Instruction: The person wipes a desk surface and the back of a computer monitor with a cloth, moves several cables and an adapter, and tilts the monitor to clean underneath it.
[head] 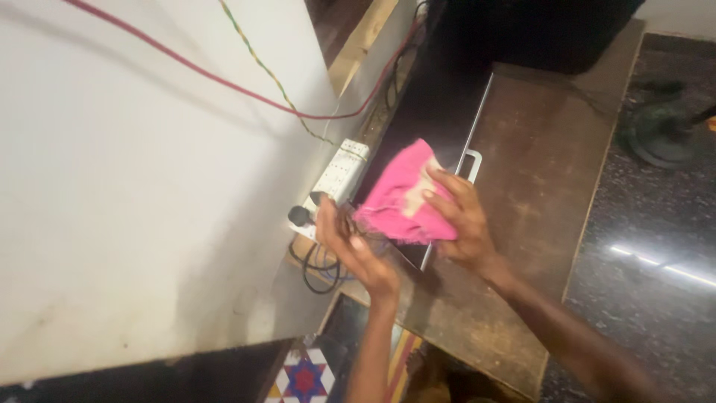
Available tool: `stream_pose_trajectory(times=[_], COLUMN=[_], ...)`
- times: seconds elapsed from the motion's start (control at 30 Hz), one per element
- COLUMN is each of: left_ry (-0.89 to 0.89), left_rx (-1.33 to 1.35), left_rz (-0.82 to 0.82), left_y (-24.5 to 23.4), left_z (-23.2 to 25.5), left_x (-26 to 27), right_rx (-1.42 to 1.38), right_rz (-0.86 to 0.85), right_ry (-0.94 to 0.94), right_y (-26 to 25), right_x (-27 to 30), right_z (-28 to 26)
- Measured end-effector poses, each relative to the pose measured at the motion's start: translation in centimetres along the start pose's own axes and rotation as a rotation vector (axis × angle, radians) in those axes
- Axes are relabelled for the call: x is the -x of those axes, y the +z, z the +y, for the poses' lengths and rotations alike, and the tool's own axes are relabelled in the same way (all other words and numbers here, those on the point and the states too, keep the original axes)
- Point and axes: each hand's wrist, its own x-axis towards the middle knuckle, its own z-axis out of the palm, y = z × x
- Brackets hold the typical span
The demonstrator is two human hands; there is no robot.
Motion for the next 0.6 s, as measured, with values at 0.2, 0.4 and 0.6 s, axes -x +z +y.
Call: stream_pose_trajectory(times=[0.2,0.4,0.6], left_ry=[-0.002,-0.475,-0.374], left_rx=[0.507,0.954,0.664], left_rz=[-0.262,-0.34,-0.262], left_y=[1.5,2.1,2.3], left_z=[-0.4,-0.9,0.6], left_x=[-5.5,-5.0,-5.3], right_rx=[0.013,0.011,-0.044], right_rz=[-0.014,-0.001,0.118], right_ry=[-0.223,0.029,0.431], right_y=[4.6,7.8,9.0], right_x=[-2.6,0.4,6.0], right_z=[-1.2,1.9,8.1])
